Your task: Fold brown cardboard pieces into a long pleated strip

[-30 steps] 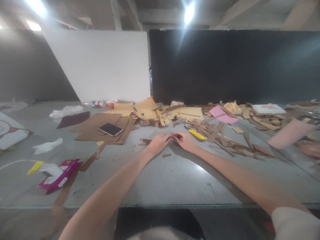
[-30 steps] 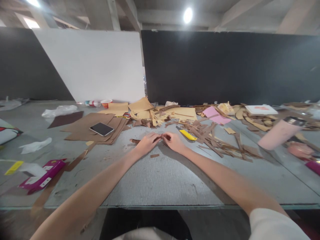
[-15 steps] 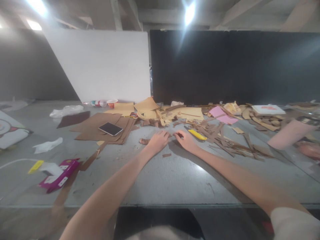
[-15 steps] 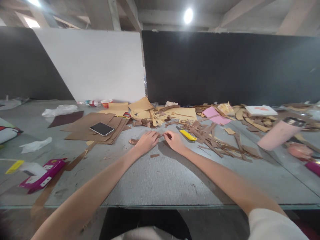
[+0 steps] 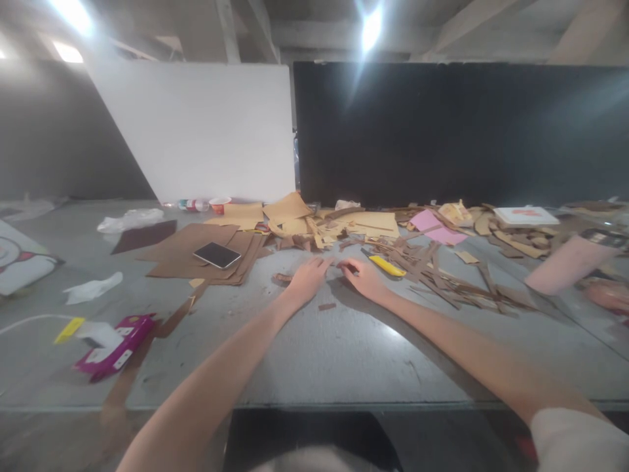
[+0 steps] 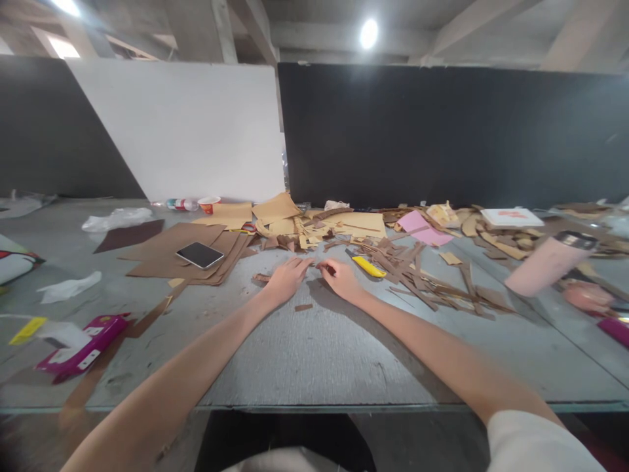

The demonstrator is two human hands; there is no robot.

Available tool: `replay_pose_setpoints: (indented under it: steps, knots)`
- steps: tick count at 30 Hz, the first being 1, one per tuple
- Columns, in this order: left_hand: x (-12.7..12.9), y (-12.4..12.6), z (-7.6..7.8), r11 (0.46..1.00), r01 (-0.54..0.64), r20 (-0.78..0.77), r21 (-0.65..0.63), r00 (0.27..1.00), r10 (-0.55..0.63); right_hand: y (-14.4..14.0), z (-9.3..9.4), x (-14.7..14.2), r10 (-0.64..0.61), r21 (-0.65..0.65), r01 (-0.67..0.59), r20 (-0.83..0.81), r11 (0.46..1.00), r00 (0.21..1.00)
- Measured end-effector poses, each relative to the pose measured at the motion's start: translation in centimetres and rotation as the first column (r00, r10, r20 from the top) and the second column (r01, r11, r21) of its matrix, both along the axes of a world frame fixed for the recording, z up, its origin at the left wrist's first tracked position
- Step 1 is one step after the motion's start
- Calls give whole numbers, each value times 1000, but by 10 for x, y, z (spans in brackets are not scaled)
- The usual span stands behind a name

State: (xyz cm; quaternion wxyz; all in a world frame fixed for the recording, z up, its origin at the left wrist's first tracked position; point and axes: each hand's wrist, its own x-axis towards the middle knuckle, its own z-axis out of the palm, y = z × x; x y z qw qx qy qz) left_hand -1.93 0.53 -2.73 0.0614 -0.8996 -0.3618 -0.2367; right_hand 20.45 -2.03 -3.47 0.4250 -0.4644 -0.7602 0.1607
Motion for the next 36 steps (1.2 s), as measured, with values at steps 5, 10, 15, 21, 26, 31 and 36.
replay_pose_setpoints:
  steps: [5,10,15,21,26,31,36]
  knots:
    - [-1,0,0,999,46,63,-10,997,-45,0,-1,0,12,-1,-12,-11,1000,1000]
    - [-1,1,-1,994,104,106,21,989,-106,1,-2,0,-2,10,2,-19,1000,1000]
    - [0,1,-1,993,111,130,26,985,-113,0,-2,0,-15,18,16,-32,1000,999]
    - [0,-2,1,992,127,132,20,983,-129,-4,1,0,44,25,-44,-21,999,999]
    - [-1,-4,5,980,199,209,17,958,-198,-4,4,0,106,33,-104,-37,994,994]
    - [0,-8,8,970,243,245,19,939,-240,-7,7,3,95,10,-95,-111,995,989]
    - [3,-10,6,972,236,242,-2,943,-229,-8,8,2,15,-116,-45,-248,992,969]
